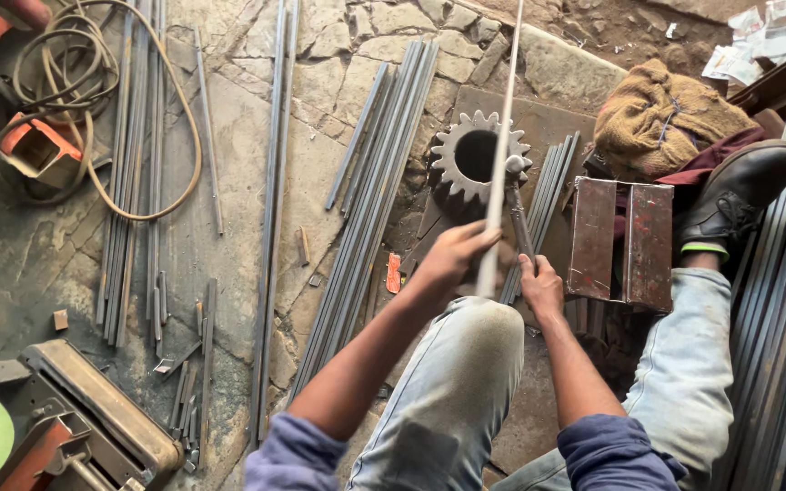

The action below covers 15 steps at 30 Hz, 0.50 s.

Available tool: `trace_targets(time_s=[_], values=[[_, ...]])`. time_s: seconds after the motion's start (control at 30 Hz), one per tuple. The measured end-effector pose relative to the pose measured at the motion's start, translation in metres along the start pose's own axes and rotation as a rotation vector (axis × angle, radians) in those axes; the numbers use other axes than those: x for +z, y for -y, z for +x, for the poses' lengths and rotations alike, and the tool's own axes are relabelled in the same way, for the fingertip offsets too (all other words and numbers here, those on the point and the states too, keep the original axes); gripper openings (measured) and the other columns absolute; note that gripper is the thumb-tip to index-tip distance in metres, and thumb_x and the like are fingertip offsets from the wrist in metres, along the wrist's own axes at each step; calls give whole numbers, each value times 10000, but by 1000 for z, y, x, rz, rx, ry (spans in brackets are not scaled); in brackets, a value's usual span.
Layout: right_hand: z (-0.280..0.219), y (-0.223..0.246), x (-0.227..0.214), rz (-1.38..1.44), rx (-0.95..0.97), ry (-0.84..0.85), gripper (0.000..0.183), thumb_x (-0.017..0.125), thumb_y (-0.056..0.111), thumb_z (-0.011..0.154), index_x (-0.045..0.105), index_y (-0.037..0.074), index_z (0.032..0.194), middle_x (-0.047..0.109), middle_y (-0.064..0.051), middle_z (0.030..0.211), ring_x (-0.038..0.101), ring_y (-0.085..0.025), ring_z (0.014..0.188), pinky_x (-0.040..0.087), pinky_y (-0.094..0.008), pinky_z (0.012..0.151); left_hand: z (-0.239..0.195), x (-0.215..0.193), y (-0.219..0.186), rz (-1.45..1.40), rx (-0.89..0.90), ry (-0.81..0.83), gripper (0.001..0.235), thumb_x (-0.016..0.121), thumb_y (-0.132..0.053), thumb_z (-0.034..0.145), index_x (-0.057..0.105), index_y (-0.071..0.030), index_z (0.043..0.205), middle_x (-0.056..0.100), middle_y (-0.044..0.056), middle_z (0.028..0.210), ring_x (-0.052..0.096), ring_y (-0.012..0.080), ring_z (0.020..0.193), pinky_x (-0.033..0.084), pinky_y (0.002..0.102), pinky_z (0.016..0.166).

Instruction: The person hits a metal rod against a large metal gear using a hammer while sitting on the ground.

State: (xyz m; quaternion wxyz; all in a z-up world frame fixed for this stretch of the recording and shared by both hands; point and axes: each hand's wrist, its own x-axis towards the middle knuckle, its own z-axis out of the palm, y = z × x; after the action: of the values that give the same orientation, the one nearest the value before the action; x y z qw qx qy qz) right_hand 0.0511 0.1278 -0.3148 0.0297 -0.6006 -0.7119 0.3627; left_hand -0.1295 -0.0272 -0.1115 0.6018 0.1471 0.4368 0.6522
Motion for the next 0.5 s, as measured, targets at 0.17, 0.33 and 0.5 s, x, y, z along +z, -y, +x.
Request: trace_targets(time_s=[0.17,0.33,0.5], values=[[36,-59,29,-7,-3,11,473,643,396,932,660,53,1257,702,-163,1151,676,-293,1135,513,-417,1017,8,66,-36,-380,89,334,547,534,-194,1076,354,37,1538,623,235,1402,709,173,773,615,297,739],[23,-66,25,93,-229,115,510,548,384,1015,502,75,1418,574,-113,1316,529,-224,1273,422,-377,1061,3,98,-39,-626,185,627,458,479,-201,1214,352,113,1522,529,293,1470,738,200,805,610,288,739],[21,-67,24,50,-178,128,463,556,376,1015,522,64,1355,579,-110,1235,535,-217,1179,428,-371,985,22,116,-24,-766,242,666,309,435,-243,1257,480,57,1316,585,343,1327,741,228,791,617,323,736]])
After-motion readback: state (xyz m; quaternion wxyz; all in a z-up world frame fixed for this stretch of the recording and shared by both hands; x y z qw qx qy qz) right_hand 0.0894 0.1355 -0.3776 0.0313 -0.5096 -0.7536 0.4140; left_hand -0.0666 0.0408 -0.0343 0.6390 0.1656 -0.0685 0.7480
